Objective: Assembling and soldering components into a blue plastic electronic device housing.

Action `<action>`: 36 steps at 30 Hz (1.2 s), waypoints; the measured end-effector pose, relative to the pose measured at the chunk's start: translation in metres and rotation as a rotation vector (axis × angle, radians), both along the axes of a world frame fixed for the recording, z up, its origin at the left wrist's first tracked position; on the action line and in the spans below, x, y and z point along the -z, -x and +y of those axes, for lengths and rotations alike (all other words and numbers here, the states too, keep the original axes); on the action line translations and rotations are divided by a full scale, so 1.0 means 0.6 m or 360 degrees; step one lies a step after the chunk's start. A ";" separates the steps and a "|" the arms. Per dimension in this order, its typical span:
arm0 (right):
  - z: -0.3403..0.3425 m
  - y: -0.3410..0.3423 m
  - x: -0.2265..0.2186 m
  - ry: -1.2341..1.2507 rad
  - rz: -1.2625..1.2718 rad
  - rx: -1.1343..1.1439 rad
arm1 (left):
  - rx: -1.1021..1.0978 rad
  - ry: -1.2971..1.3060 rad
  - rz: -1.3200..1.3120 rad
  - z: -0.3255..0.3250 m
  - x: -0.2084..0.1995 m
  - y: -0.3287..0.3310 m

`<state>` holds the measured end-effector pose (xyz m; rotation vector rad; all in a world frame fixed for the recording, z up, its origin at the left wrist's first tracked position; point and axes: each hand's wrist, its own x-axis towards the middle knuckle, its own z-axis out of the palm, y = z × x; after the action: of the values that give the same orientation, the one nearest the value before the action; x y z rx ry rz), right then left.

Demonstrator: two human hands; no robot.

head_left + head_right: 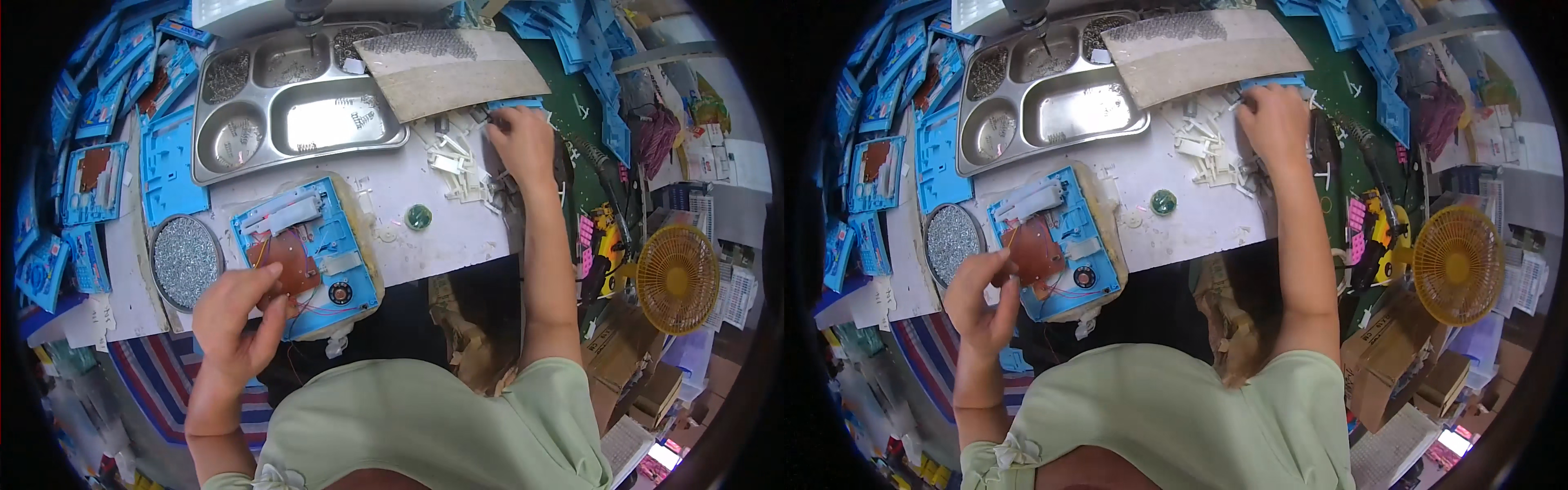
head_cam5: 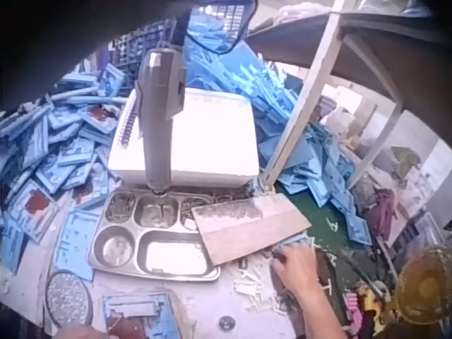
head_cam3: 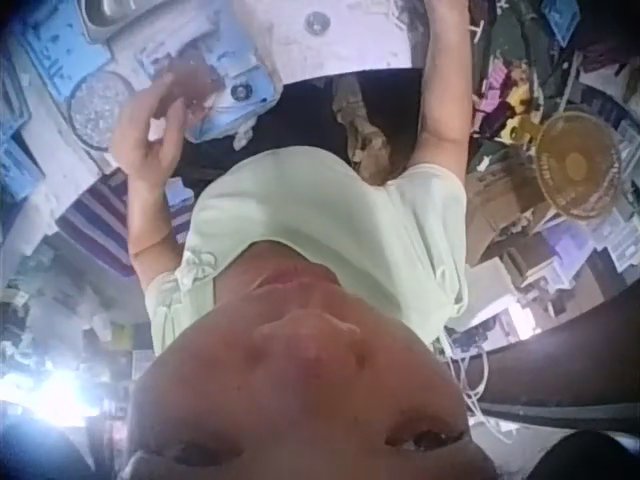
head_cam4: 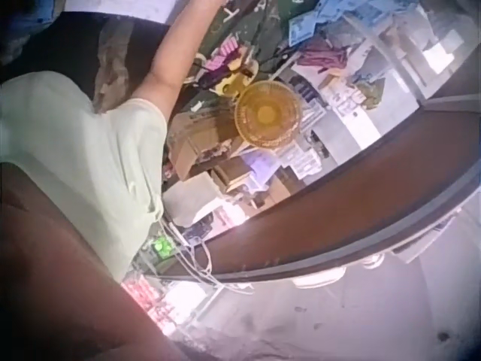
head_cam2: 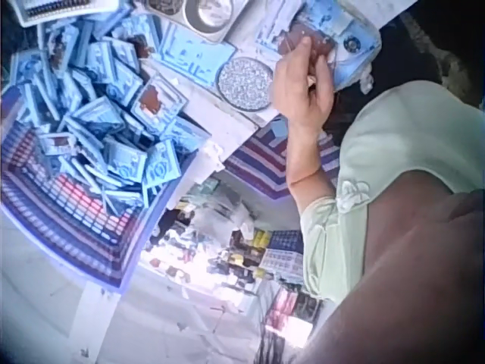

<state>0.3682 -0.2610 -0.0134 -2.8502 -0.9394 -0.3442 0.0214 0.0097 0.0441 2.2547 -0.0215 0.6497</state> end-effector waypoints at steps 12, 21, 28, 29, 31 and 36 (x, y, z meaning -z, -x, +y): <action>0.034 0.040 0.005 0.0244 -0.0109 0.0128 | 0.0336 -0.0351 0.0067 0.015 -0.012 -0.260; -0.033 0.199 -0.054 -0.1640 0.1305 0.0028 | -0.0376 -0.0461 0.0491 0.050 0.084 -0.489; -0.060 0.259 -0.024 -0.1462 0.1289 0.0139 | -0.0433 -0.0415 0.0837 0.046 0.071 -0.504; -0.062 0.258 -0.016 -0.1289 0.1166 0.0142 | -0.0484 -0.0444 0.0811 0.045 0.075 -0.509; -0.067 0.255 -0.009 -0.1170 0.1120 0.0149 | -0.0595 -0.0479 0.0767 0.043 0.083 -0.513; -0.072 0.260 0.001 -0.1107 0.1050 0.0108 | -0.0532 -0.0567 0.0619 0.035 0.090 -0.512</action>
<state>0.2119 -0.3041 -0.0141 -2.1168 -0.4606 0.2266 0.3285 0.0305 -0.0102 2.7266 0.4735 0.3843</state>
